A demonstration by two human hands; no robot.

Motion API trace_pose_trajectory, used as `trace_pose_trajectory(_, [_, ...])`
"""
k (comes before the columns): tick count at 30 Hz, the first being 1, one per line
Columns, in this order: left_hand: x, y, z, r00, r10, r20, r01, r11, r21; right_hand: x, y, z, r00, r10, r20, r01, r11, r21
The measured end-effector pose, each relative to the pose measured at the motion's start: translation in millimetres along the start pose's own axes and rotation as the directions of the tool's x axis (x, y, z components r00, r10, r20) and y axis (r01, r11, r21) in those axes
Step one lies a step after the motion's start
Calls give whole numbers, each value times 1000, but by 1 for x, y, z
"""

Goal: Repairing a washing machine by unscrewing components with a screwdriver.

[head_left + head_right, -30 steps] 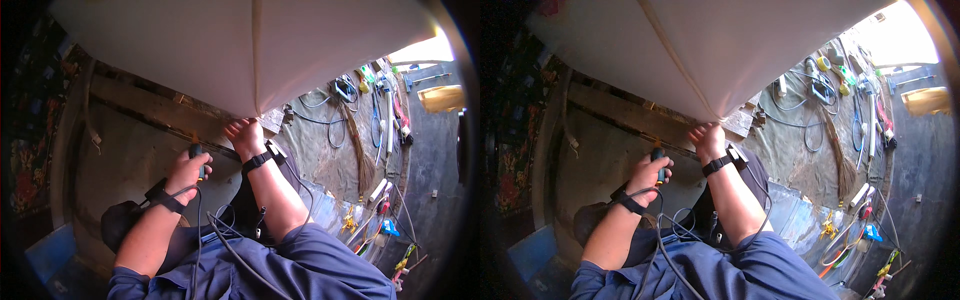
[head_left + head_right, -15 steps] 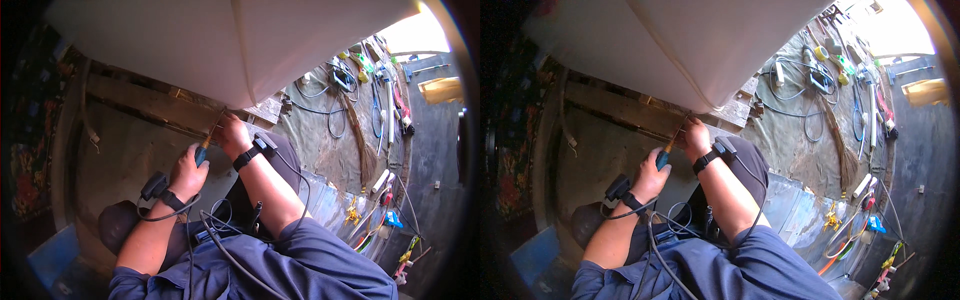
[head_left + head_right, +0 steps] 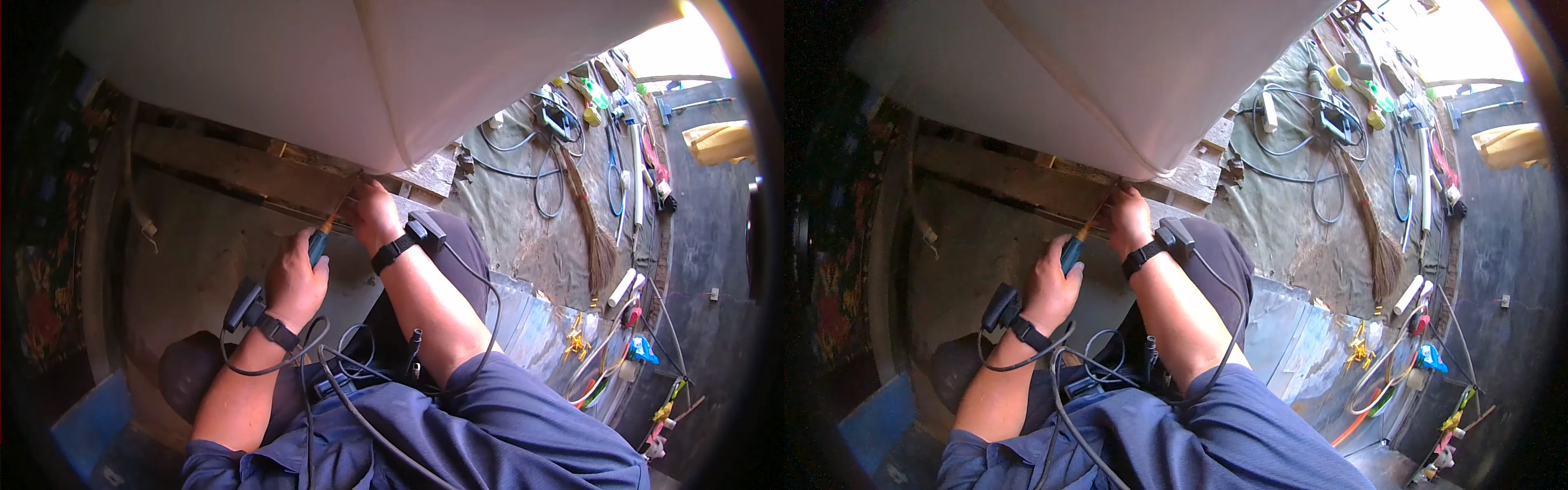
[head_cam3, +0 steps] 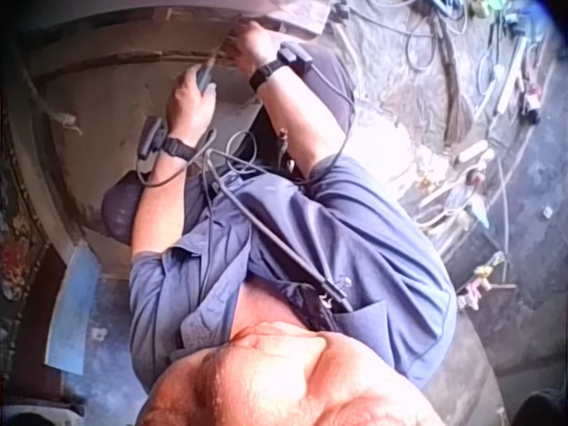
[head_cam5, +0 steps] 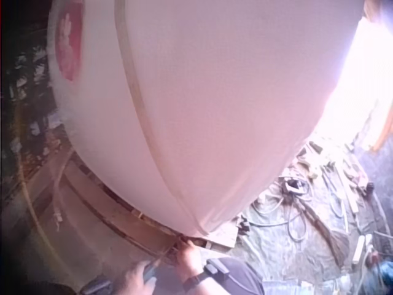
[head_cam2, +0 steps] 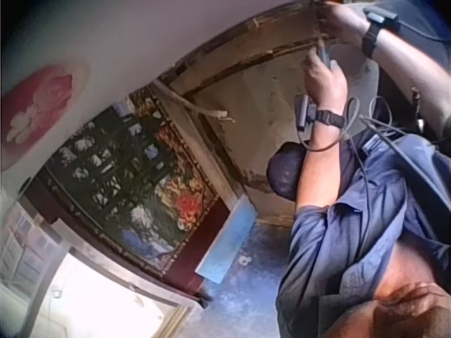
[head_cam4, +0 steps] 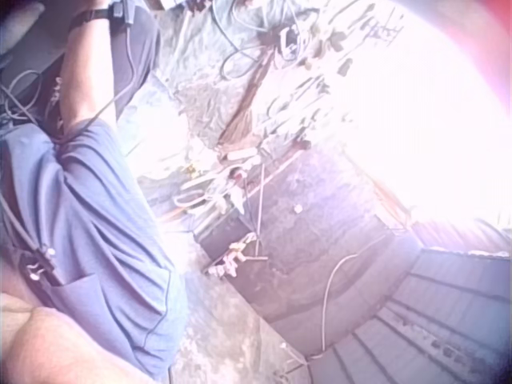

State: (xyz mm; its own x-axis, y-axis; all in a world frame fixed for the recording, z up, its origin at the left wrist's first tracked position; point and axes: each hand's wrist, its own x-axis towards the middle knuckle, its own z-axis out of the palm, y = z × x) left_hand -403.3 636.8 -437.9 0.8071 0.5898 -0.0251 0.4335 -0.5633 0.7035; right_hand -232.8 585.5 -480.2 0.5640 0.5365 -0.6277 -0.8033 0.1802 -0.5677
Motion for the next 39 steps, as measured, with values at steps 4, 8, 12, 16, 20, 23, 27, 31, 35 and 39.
trace_pose_trajectory(4, [2, 15, -11, 999, 43, -1, -43, 991, 127, 2, 0, -5, 1000, 12, 21, -12, 1000, 4])
trace_pose_trajectory(8, [7, 18, -19, 990, 143, -3, -135, 946, 295, 6, 2, -3, 999, 45, -16, -44, 995, 85])
trace_pose_trajectory(12, [10, 16, -21, 978, 205, 34, -205, 920, 334, 8, 2, -4, 998, 44, 46, -49, 992, 114])
trace_pose_trajectory(16, [11, 13, -18, 971, 240, 10, -230, 916, 329, 10, 5, -5, 999, 33, 4, -33, 986, 161])
trace_pose_trajectory(20, [9, 10, -15, 972, 236, -1, -223, 917, 332, 14, 8, -8, 999, 39, 20, -41, 987, 157])
trace_pose_trajectory(23, [8, 8, -15, 983, 185, -5, -178, 950, 258, 13, 9, -10, 999, 38, 22, -41, 986, 161])
trace_pose_trajectory(27, [9, 13, -22, 985, 173, -4, -166, 950, 266, 9, 7, -3, 999, 48, -5, -46, 981, 188])
trace_pose_trajectory(31, [18, 21, -27, 962, 271, -20, -246, 901, 358, 21, 10, -13, 998, 50, 38, -56, 978, 200])
trace_pose_trajectory(35, [29, 29, -36, 946, 324, 12, -304, 872, 383, 23, 11, -11, 997, 79, 21, -82, 951, 297])
trace_pose_trajectory(39, [37, 29, -39, 943, 333, -19, -304, 880, 364, 21, 7, -4, 994, 104, -39, -90, 960, 265])
